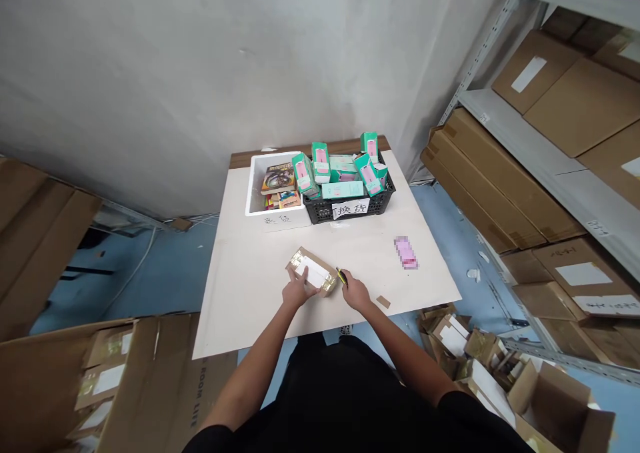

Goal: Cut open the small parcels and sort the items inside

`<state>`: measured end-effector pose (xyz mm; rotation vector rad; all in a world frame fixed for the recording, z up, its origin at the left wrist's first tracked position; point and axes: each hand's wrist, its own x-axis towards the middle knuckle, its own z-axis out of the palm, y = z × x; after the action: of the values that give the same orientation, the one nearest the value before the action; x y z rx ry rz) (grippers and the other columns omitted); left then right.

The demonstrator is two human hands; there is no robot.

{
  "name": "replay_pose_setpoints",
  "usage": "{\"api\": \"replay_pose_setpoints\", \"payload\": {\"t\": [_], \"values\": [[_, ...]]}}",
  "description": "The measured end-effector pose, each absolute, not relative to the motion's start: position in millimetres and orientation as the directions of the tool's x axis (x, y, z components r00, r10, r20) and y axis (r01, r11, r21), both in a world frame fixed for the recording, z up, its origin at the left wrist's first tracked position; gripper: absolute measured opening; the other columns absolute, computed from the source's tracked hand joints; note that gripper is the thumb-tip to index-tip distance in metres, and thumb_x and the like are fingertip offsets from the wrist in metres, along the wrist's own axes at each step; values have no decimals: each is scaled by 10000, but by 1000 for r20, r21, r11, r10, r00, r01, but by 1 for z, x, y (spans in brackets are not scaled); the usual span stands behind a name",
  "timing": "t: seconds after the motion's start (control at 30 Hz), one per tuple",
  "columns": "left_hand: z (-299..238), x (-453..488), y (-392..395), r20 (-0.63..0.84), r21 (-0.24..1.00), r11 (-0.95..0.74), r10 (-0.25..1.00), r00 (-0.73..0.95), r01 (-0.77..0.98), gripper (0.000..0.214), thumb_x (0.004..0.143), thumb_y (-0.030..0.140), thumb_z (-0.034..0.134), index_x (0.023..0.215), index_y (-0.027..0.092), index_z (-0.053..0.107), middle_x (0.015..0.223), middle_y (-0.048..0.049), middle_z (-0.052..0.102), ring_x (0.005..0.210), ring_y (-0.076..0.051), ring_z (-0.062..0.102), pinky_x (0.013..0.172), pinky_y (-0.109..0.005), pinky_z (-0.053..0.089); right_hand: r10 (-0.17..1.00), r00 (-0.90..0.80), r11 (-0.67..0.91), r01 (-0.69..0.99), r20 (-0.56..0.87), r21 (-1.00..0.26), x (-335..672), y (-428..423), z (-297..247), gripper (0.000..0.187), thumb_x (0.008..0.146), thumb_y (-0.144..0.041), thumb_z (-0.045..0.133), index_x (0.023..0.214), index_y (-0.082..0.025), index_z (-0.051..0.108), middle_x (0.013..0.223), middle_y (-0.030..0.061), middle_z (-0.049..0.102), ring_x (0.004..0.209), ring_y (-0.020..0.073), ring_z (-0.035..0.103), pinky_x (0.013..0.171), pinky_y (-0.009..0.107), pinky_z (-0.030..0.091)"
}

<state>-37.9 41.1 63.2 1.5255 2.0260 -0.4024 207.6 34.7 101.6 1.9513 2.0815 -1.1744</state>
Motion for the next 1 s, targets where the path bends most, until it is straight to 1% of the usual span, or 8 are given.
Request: {"api": "replay_pose_setpoints", "payload": {"t": [0.13,0.23,0.33,0.63,0.77,0.87,0.93,1.0], "values": [[66,-33,54,-634,61,296,749,-192,953,1143,774,737,753,1701,328,225,1776,-261,-20,1211,-385,708,919,-460,601,849,-173,-138,839,-500,-526,183,41,91,628,1053,-254,453,1659,-275,286,1294,90,736,1122,259,714,844,293,477],[66,-31,59,-649,52,308,734,-202,950,1143,753,670,807,1685,311,252,1773,-271,-2,1193,-372,717,910,-440,600,853,-62,-236,839,-518,-490,163,51,81,669,1074,-385,453,1679,-235,212,1357,127,705,1172,272,704,877,314,492],[67,-31,57,-641,61,313,740,-203,948,1117,756,636,817,1674,331,257,1776,-262,11,1205,-373,711,916,-441,595,841,10,-288,855,-541,-432,148,67,70,821,1033,-504,543,1690,-207,149,1369,152,689,1204,282,693,888,323,499],[67,-24,52,-622,99,329,757,-200,939,1042,831,763,672,1688,328,269,1781,-241,21,1162,-344,726,931,-437,585,857,74,-274,904,-511,-328,143,102,48,916,981,-450,673,1694,-253,134,1257,125,740,1151,263,721,875,303,482],[65,-14,39,-617,55,313,757,-214,948,1011,895,794,548,1706,288,220,1746,-275,173,1207,-372,691,966,-474,565,854,90,-294,895,-512,-334,140,117,49,1003,939,-422,737,1702,-263,105,1290,122,724,1177,260,710,896,302,484],[67,-15,33,-601,38,274,775,-197,961,919,940,763,504,1679,253,306,1656,-285,360,1275,-394,633,986,-486,550,855,60,-289,879,-515,-379,143,129,50,1062,879,-388,803,1696,-270,135,1305,116,719,1194,274,703,904,309,499],[70,-23,35,-559,57,231,814,-161,971,807,968,719,498,1616,242,432,1552,-257,501,1333,-397,580,1012,-491,540,859,36,-316,823,-511,-472,151,131,49,970,898,-384,779,1672,-254,208,1264,107,735,1140,269,723,873,310,524],[71,-35,42,-476,88,156,874,-96,984,731,984,687,494,1569,248,504,1519,-223,550,1421,-395,498,1080,-506,506,846,47,-410,694,-531,-592,164,128,47,698,997,-427,638,1593,-222,337,1129,84,768,974,240,757,792,303,554]]}}
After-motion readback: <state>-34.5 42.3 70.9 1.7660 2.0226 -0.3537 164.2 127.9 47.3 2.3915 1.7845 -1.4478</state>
